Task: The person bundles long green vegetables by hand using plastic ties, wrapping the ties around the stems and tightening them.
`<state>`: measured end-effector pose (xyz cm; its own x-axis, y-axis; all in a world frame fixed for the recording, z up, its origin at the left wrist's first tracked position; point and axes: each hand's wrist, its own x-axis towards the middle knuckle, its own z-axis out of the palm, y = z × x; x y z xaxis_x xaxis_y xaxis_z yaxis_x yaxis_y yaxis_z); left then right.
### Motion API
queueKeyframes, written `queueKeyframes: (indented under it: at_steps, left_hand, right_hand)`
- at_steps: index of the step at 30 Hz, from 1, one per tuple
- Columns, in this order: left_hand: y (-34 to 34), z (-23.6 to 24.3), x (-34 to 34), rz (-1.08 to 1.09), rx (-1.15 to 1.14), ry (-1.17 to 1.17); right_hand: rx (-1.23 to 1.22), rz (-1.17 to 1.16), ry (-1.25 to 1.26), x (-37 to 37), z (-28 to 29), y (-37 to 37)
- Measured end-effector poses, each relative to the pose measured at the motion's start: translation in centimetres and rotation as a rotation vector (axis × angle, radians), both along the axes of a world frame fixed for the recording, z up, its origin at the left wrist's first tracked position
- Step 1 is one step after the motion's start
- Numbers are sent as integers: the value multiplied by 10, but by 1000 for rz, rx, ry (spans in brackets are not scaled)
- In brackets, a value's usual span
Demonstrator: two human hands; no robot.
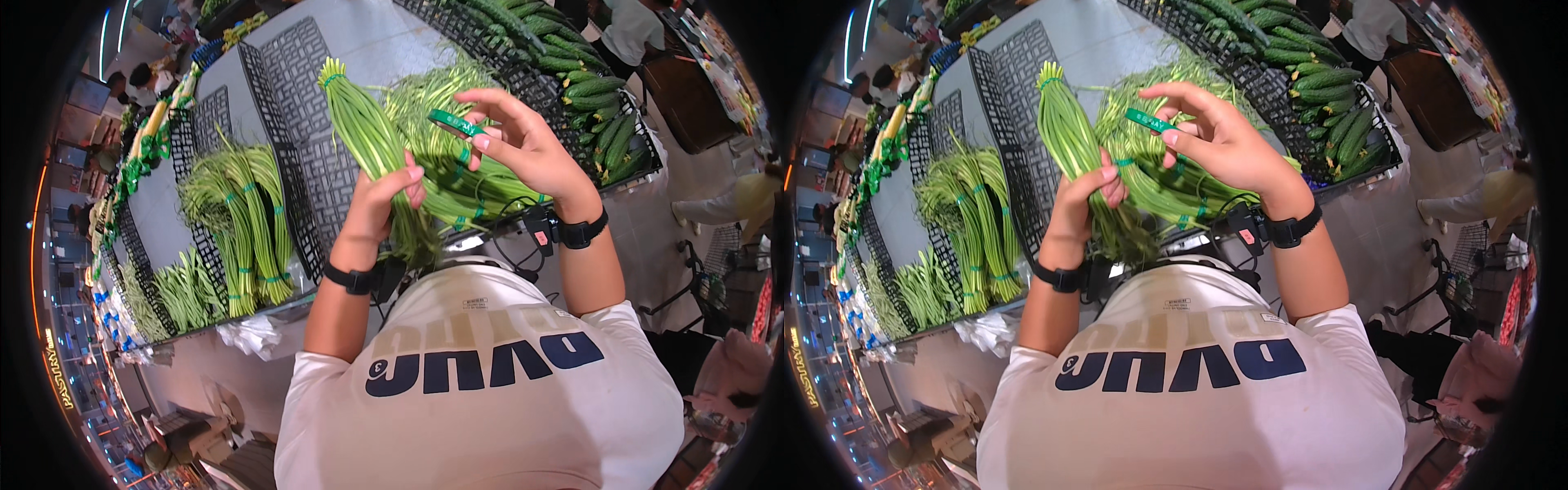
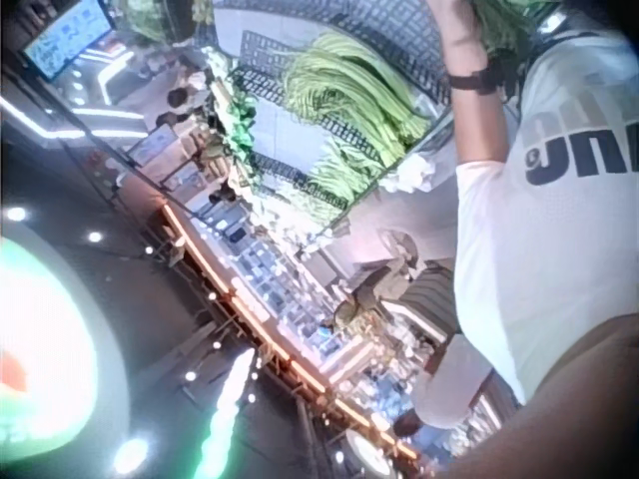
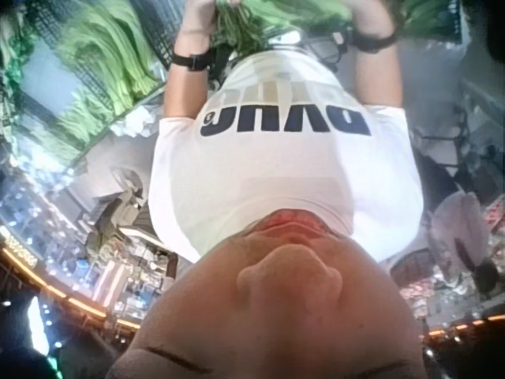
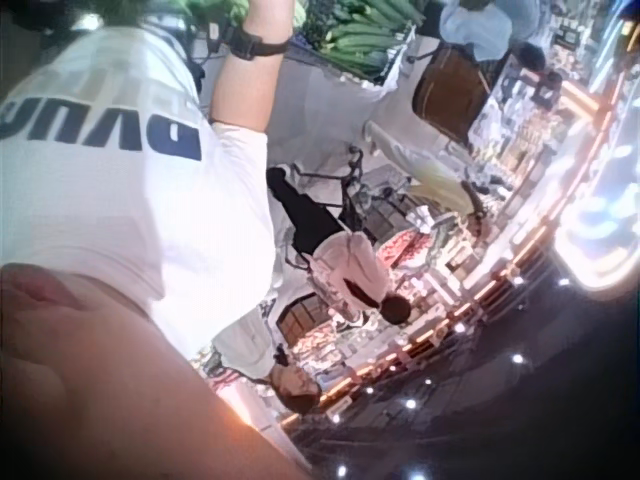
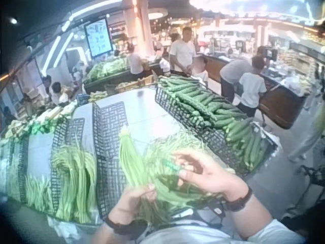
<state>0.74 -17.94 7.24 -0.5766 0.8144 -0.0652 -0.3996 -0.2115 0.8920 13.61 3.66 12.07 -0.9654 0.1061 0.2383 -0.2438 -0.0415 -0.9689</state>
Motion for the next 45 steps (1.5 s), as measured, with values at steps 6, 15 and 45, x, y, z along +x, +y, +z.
queueKeyframes:
  at_steps: [6,15,45]
  left_hand:
    - [-15,-21,-8,-6,1,-133]
    - [-23,-45,-14,97,34,-502]
    - [16,-40,26,267,-195,-175]
  right_hand:
    - [14,70,-59,-16,-29,-40]
    - [172,-116,-86,-25,-54,-85]
    - [1100,-156,440,11,-36,-35]
